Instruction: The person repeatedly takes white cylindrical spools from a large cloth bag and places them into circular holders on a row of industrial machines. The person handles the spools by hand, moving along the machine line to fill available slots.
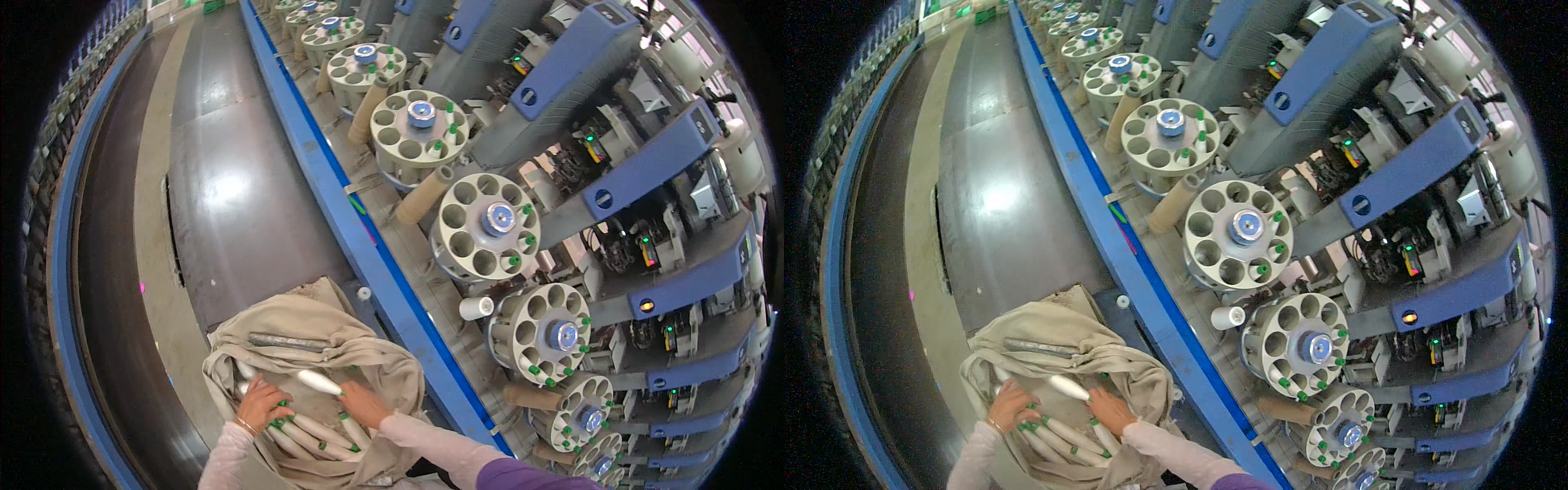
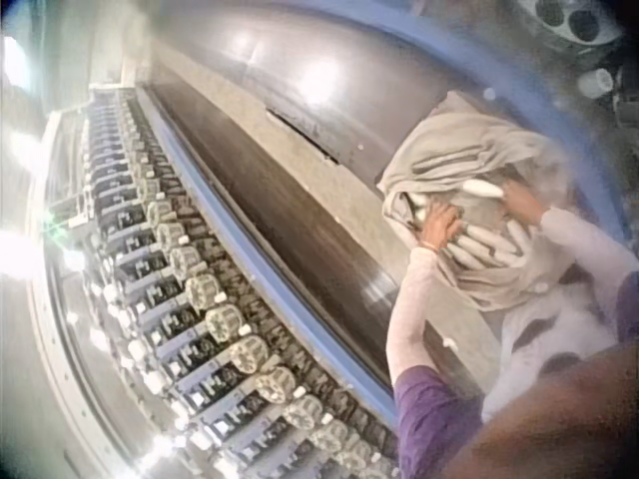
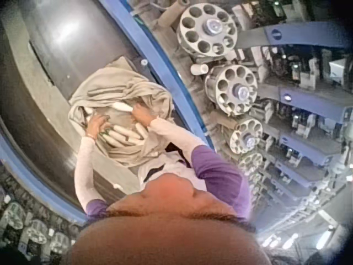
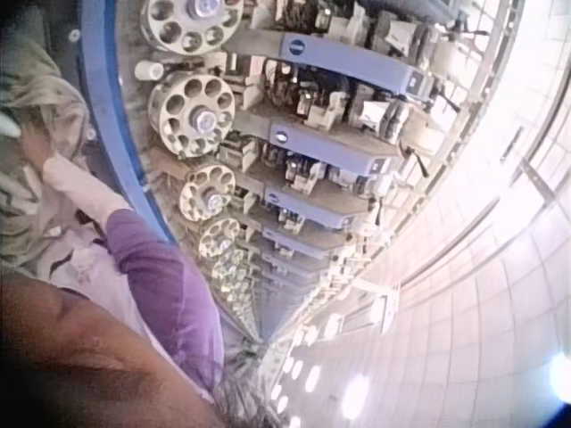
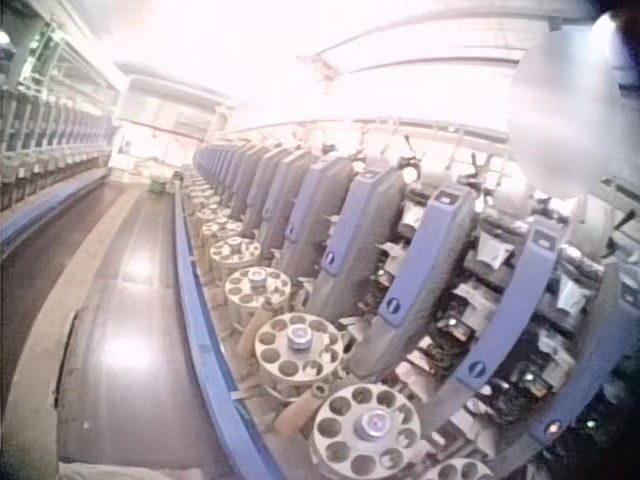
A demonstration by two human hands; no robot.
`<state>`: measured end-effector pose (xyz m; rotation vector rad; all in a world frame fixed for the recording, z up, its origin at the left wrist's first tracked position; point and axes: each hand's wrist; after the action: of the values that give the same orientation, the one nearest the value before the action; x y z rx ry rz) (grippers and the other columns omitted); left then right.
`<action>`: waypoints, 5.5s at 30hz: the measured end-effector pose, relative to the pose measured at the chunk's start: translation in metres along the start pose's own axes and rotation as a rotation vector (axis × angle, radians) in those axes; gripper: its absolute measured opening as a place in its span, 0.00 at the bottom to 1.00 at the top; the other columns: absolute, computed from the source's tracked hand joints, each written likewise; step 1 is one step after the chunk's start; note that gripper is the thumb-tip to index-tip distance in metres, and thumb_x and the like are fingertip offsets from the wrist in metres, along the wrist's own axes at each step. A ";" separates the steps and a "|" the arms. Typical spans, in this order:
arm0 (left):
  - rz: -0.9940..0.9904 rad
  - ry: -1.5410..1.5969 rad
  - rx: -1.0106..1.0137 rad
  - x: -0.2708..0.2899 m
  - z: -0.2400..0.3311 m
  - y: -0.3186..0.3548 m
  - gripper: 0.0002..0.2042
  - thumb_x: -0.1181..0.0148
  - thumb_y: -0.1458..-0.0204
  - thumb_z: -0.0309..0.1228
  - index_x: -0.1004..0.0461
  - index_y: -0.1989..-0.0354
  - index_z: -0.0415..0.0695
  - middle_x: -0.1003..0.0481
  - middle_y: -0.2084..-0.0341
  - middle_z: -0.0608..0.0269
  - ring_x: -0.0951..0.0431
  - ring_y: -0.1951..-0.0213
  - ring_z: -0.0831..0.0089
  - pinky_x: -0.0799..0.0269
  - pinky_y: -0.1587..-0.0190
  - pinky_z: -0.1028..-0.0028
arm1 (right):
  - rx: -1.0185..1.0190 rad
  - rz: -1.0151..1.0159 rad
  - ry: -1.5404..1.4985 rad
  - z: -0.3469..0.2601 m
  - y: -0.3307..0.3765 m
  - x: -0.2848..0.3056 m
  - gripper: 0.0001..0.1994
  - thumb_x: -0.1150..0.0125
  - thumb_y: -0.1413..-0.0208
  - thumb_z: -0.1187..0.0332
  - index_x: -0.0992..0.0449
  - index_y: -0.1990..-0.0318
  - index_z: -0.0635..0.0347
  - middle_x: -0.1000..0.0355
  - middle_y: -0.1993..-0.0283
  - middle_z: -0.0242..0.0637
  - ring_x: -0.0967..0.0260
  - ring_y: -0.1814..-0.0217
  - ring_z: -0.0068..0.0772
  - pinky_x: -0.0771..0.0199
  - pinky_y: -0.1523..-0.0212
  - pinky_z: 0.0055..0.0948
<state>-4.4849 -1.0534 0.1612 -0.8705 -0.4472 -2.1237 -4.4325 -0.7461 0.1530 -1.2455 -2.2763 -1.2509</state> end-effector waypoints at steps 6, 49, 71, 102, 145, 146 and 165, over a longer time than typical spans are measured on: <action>0.562 1.069 0.269 0.006 0.128 -0.047 0.11 0.39 0.41 0.35 0.27 0.56 0.42 0.27 0.73 0.67 0.29 0.73 0.80 0.29 0.71 0.78 | -0.149 0.305 -1.223 0.012 0.077 0.096 0.19 0.53 0.29 0.53 0.35 0.38 0.52 0.31 0.57 0.31 0.31 0.57 0.29 0.28 0.52 0.33; 0.757 1.533 0.463 0.010 0.255 -0.373 0.16 0.47 0.34 0.48 0.32 0.62 0.46 0.25 0.68 0.63 0.32 0.77 0.81 0.34 0.74 0.79 | 0.320 0.583 -1.568 0.107 0.125 0.375 0.10 0.47 0.32 0.66 0.24 0.53 0.63 0.24 0.54 0.38 0.28 0.45 0.33 0.28 0.43 0.34; 0.714 1.479 0.307 -0.006 0.343 -0.479 0.15 0.49 0.33 0.43 0.36 0.70 0.49 0.38 0.84 0.73 0.37 0.79 0.81 0.31 0.68 0.71 | 0.309 0.707 -0.225 0.073 0.085 0.447 0.20 0.46 0.33 0.60 0.27 0.41 0.64 0.24 0.55 0.43 0.25 0.56 0.39 0.27 0.51 0.34; 1.024 2.255 0.597 0.066 0.204 -0.465 0.17 0.45 0.37 0.50 0.32 0.75 0.55 0.41 0.89 0.81 0.35 0.83 0.81 0.25 0.55 0.59 | -0.017 0.184 -0.649 0.077 0.037 0.500 0.12 0.40 0.36 0.63 0.20 0.54 0.60 0.21 0.62 0.28 0.30 0.66 0.16 0.30 0.65 0.19; 0.603 0.999 0.506 -0.029 0.269 -0.442 0.09 0.44 0.34 0.35 0.27 0.56 0.41 0.30 0.64 0.68 0.27 0.61 0.77 0.29 0.61 0.79 | 0.381 0.452 -0.516 0.067 0.041 0.420 0.07 0.37 0.42 0.66 0.24 0.67 0.60 0.29 0.65 0.41 0.29 0.61 0.42 0.30 0.59 0.36; 0.567 0.897 0.420 -0.033 0.271 -0.442 0.10 0.44 0.35 0.35 0.27 0.54 0.41 0.30 0.62 0.66 0.27 0.59 0.75 0.29 0.59 0.77 | 0.320 0.403 -0.649 0.066 0.044 0.431 0.07 0.39 0.39 0.66 0.25 0.65 0.60 0.28 0.64 0.35 0.29 0.62 0.31 0.30 0.61 0.29; 0.286 0.271 -0.005 -0.095 0.262 -0.455 0.16 0.33 0.51 0.20 0.25 0.53 0.42 0.31 0.59 0.53 0.24 0.58 0.59 0.25 0.57 0.67 | 0.476 0.485 0.716 0.142 0.059 0.490 0.09 0.39 0.51 0.71 0.19 0.61 0.53 0.32 0.41 0.28 0.42 0.33 0.43 0.42 0.34 0.46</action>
<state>-4.6798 -0.5679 0.2658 -0.5974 -0.1654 -1.9398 -4.6562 -0.3452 0.3823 -0.8931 -1.5040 -0.7411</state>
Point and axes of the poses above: each hand's wrist, its own y-axis away from the middle knuckle, its own x-axis out of the back of the hand, z = x × y
